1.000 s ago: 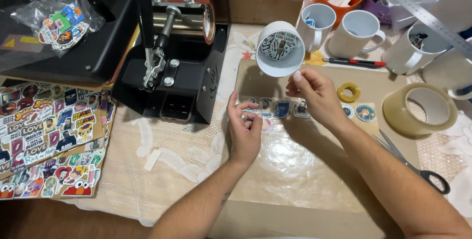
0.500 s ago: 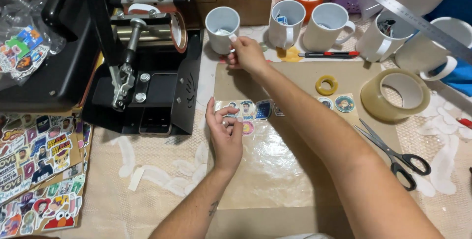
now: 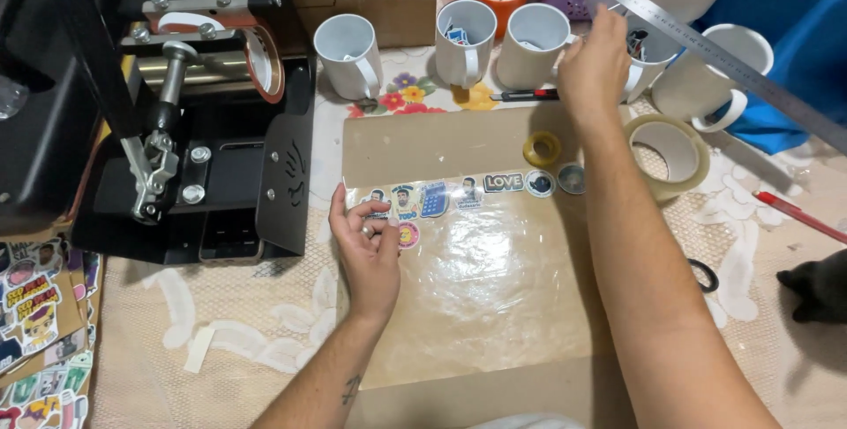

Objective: The person cuts a small piece of clear plastic, places a round sticker on it, and then uses yellow tape to secure the sticker. They repeat this process with additional stickers, cutting tape and arranging the items on a cardboard surface.

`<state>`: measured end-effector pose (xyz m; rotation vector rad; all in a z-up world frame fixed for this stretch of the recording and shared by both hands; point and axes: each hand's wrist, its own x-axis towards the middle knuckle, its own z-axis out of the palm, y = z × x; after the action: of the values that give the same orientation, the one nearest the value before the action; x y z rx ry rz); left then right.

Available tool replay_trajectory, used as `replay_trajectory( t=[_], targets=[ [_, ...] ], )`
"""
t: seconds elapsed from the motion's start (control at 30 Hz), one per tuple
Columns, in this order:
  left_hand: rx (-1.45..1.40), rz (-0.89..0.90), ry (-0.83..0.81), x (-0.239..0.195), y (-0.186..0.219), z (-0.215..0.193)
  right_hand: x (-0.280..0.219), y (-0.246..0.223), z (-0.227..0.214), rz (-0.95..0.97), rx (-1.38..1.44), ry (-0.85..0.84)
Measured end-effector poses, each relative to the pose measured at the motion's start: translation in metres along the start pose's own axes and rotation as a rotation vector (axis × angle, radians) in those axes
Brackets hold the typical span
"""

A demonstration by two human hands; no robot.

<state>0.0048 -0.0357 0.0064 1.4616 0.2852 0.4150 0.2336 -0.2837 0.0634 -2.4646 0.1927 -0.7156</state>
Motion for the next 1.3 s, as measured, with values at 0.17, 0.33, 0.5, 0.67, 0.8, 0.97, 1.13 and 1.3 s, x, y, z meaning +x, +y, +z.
replay_trajectory(
  t=[0.17, 0.33, 0.5, 0.67, 0.8, 0.97, 1.13, 1.3],
  targets=[
    [-0.022, 0.001, 0.005, 0.0, -0.003, -0.002, 0.012, 0.051, 0.033, 0.078, 0.083, -0.255],
    [-0.01, 0.012, 0.012, 0.001, -0.002, -0.001, 0.005, 0.055, 0.038, 0.198, 0.464, -0.235],
    [0.02, 0.046, -0.058, 0.002, -0.003, -0.004, -0.004, 0.072, 0.035, -0.009, 0.513, -0.204],
    [0.019, 0.054, -0.075, 0.003, -0.003, -0.004, -0.022, 0.049, -0.002, -0.016, 0.37, -0.326],
    [0.015, 0.052, -0.074, 0.003, -0.005, -0.004, -0.027, 0.058, 0.001, -0.011, 0.39, -0.352],
    [0.005, 0.057, -0.076, 0.002, -0.005, -0.004, -0.037, 0.039, -0.02, 0.016, 0.444, -0.395],
    [0.016, 0.054, -0.074, 0.003, -0.006, -0.004, -0.041, 0.032, -0.028, -0.04, 0.431, -0.435],
    [0.028, 0.053, -0.08, 0.003, -0.006, -0.004, -0.038, 0.049, -0.019, -0.097, 0.354, -0.381]
  ],
)
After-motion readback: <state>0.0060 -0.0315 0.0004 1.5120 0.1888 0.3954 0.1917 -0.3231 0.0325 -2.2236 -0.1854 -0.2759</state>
